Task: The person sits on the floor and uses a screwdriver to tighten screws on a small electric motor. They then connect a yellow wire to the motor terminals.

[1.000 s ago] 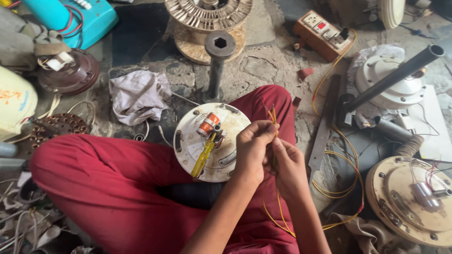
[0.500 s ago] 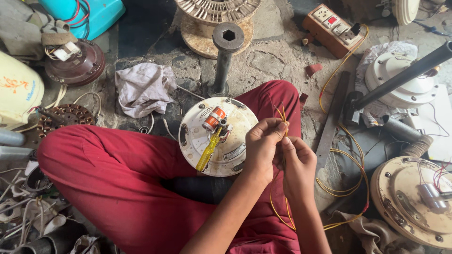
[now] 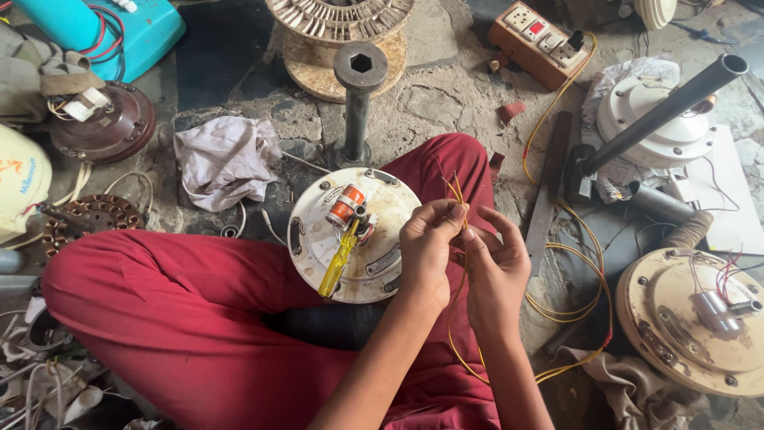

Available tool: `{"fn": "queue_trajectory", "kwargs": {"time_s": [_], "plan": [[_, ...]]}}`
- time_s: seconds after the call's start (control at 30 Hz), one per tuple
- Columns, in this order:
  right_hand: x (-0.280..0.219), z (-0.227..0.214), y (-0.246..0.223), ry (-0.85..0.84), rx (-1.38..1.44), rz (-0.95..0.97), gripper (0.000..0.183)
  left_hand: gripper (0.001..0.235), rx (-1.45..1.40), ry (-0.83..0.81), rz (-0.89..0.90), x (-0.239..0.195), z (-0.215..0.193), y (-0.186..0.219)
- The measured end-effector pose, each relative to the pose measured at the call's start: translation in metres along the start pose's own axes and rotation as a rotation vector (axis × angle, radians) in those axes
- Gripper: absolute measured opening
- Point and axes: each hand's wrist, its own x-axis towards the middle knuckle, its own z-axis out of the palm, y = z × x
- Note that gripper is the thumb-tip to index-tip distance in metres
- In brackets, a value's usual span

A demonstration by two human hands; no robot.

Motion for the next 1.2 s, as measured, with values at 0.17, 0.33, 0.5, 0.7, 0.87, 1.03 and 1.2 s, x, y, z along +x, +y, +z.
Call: {"fn": "queue_trajectory", "kwargs": {"time_s": [0.17, 0.33, 0.5, 0.7, 0.87, 1.03, 1.2], "plan": [[0.006, -0.014, 0.008, -0.07, -0.075, 0.119, 0.024, 0.009, -0.007, -0.002, 0.015, 0.001, -0.001, 0.002], [0.01, -0.025, 0.014, -0.171, -0.182, 0.161, 0.028, 0.01, -0.038, -0.03, -0.026, -0.002, 0.0, 0.007], [0.009, -0.022, 0.013, -0.15, -0.213, 0.124, 0.025, 0.01, 0.01, -0.013, -0.006, -0.005, 0.002, 0.011], [0.009, -0.015, 0.004, -0.168, -0.008, 0.155, 0.026, 0.009, 0.031, -0.024, 0.063, -0.001, -0.003, 0.009], [0.009, -0.008, 0.005, -0.077, 0.049, 0.041, 0.031, 0.007, 0.062, -0.013, 0.109, 0.002, -0.003, 0.006], [0.011, -0.006, 0.01, -0.016, 0.012, -0.045, 0.032, 0.007, 0.013, -0.061, 0.117, 0.004, -0.007, -0.001], [0.01, -0.005, 0.019, 0.062, -0.073, -0.16, 0.035, 0.009, -0.012, -0.023, 0.163, 0.005, -0.006, -0.013]]}}
